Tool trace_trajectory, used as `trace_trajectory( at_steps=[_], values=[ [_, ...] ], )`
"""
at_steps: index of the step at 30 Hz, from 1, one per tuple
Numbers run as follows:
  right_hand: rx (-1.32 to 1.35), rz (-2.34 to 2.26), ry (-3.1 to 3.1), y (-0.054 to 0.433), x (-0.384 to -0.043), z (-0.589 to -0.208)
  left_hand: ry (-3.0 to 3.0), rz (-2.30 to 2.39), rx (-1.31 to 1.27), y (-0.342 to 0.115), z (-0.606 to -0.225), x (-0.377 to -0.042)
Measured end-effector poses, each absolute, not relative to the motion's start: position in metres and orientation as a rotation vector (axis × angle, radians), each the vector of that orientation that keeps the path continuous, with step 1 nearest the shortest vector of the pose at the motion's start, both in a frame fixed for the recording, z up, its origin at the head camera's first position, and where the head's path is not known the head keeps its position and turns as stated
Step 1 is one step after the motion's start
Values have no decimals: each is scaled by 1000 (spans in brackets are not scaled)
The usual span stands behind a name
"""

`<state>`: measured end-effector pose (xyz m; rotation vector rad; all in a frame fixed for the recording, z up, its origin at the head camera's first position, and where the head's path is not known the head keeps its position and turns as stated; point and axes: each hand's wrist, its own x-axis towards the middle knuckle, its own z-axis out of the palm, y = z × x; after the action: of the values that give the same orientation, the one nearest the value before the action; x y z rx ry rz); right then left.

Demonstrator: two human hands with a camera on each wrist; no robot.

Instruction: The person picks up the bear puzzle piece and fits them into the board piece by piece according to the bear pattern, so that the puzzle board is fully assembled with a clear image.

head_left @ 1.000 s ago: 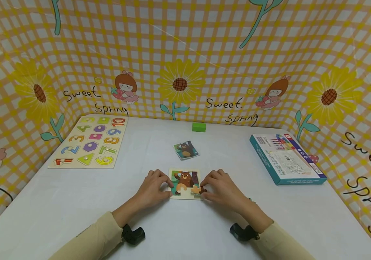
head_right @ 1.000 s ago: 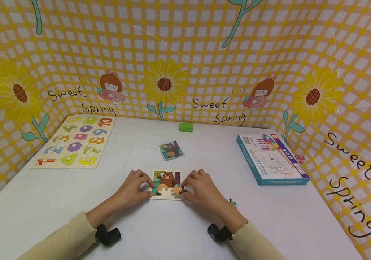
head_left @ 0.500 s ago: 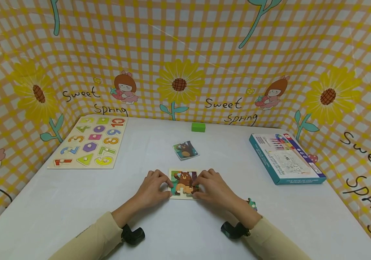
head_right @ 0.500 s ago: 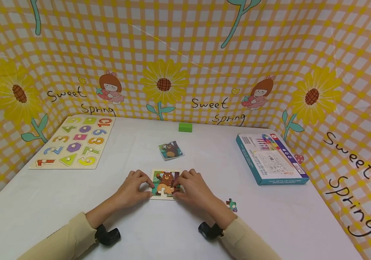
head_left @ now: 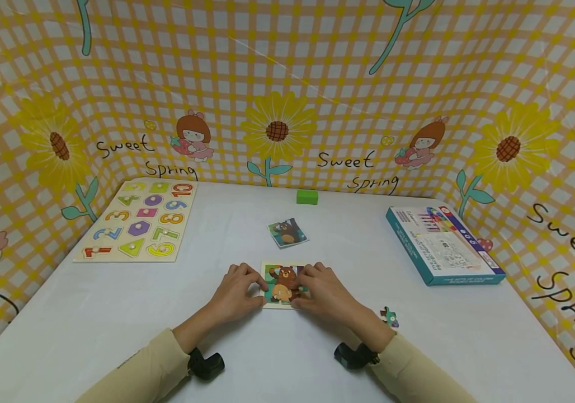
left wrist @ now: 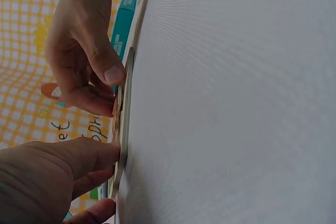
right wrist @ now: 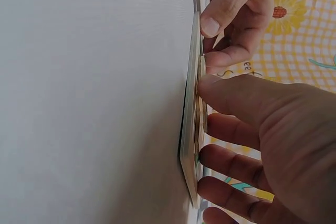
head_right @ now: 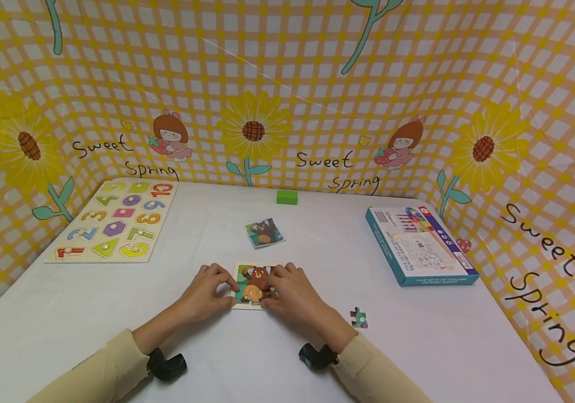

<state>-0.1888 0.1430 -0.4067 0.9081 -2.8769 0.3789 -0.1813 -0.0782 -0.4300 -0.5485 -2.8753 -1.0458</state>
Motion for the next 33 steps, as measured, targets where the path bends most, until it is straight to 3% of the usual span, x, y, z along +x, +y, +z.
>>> trace_trajectory(
  at_steps=[33],
  values=[
    [917,352,-2860,140,-190,-409,-2777,-1038,-598,-66,-431,-180]
  ],
)
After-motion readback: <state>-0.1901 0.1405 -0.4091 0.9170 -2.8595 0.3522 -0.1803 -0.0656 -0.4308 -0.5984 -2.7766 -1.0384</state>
